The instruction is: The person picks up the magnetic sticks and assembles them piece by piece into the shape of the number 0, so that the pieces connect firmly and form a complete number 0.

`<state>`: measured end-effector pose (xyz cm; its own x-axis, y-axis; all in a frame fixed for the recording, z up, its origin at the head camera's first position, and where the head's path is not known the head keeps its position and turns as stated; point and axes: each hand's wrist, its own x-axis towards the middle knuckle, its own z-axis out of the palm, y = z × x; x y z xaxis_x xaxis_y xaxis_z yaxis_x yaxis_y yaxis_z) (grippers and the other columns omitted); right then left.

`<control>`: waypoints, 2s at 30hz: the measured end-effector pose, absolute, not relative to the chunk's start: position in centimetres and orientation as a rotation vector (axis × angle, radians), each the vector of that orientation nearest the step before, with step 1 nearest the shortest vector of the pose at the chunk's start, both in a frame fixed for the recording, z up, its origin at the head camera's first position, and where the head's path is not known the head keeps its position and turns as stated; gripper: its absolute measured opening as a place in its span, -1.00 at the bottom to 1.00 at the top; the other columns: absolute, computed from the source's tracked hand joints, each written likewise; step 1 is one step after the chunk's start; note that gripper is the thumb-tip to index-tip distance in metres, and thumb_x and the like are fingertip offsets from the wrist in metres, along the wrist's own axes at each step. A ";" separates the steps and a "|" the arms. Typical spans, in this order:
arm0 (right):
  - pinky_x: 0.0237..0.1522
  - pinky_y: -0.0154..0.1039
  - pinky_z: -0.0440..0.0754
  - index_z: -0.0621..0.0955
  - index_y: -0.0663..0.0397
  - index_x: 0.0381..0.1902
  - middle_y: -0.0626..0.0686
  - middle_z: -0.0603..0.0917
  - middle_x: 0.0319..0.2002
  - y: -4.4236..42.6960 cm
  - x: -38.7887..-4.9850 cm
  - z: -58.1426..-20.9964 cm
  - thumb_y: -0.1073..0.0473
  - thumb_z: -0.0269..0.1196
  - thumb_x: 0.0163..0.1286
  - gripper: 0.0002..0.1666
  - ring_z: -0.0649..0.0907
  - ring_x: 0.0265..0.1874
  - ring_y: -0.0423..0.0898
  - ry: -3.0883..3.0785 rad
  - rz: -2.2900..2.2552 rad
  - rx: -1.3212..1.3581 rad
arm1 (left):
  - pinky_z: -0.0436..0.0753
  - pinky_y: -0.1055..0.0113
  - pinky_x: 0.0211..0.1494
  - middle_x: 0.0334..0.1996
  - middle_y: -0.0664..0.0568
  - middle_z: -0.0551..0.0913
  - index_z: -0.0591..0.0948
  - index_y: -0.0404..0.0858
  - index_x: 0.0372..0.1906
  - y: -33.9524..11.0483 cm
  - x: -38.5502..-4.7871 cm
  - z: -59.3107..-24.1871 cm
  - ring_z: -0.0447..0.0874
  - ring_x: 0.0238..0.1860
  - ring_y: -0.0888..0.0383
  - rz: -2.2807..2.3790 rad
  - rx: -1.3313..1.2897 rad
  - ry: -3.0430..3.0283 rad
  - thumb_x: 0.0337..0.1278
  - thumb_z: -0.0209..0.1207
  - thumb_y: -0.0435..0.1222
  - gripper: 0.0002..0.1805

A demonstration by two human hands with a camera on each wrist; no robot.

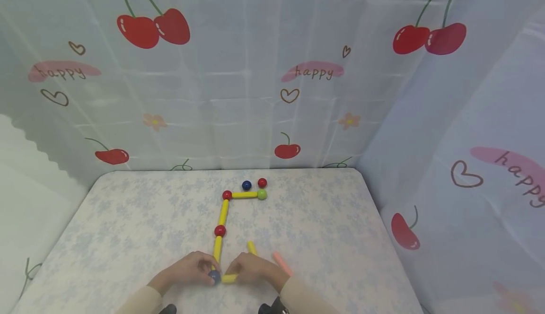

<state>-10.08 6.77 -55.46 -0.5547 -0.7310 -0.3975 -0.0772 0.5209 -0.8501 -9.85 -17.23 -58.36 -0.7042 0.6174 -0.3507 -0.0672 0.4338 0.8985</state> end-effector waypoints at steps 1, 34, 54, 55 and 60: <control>-0.29 -0.45 0.50 0.69 0.26 -0.08 -0.01 0.72 -0.28 6.8 -10.1 -55.6 0.48 0.26 0.21 -0.70 0.53 -0.42 -0.37 1.970 -1.056 -0.659 | 0.53 0.43 -0.31 -0.42 0.11 0.62 0.70 -0.17 -0.21 -17.2 -9.9 -58.4 0.54 -0.40 0.20 1.306 0.461 2.014 -0.08 0.45 -0.31 -0.75; -0.36 -0.29 0.57 0.63 0.25 -0.01 0.00 0.62 -0.30 9.6 -15.9 -54.4 0.37 0.29 0.27 -0.69 0.61 -0.38 -0.14 2.149 -1.245 -0.504 | 0.50 0.46 -0.34 -0.42 0.12 0.65 0.72 -0.17 -0.20 -17.5 -9.9 -57.9 0.52 -0.44 0.24 1.295 0.465 1.996 -0.05 0.43 -0.27 -0.76; -0.16 -0.13 0.62 0.60 0.12 0.06 0.15 0.58 -0.12 12.7 -28.4 -54.7 0.29 0.31 0.29 -0.64 0.57 -0.21 0.01 2.474 -1.418 0.059 | 0.50 0.48 -0.37 -0.43 0.13 0.65 0.73 -0.16 -0.23 -17.2 -10.1 -57.8 0.51 -0.45 0.24 1.300 0.424 1.981 -0.07 0.44 -0.32 -0.78; -0.16 -0.14 0.62 0.59 0.10 0.07 0.16 0.57 -0.08 12.4 -28.7 -54.9 0.28 0.33 0.28 -0.62 0.57 -0.20 0.02 2.481 -1.420 0.088 | 0.50 0.48 -0.37 -0.43 0.13 0.65 0.73 -0.16 -0.23 -17.3 -10.1 -57.8 0.51 -0.45 0.24 1.301 0.426 1.981 -0.07 0.44 -0.32 -0.78; -0.10 -0.11 0.59 0.58 0.03 0.10 0.20 0.51 0.04 11.3 -30.1 -55.7 0.26 0.35 0.26 -0.57 0.55 -0.12 0.07 2.511 -1.409 0.220 | 0.50 0.48 -0.37 -0.43 0.13 0.65 0.73 -0.16 -0.22 -17.3 -10.1 -57.9 0.52 -0.46 0.25 1.315 0.427 1.975 -0.07 0.44 -0.33 -0.77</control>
<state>-30.08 11.25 -55.71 -0.9566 0.0077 -0.2914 0.2527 0.5203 -0.8157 -10.12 -17.33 -57.85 -0.6900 0.6172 -0.3782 -0.1109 0.4261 0.8978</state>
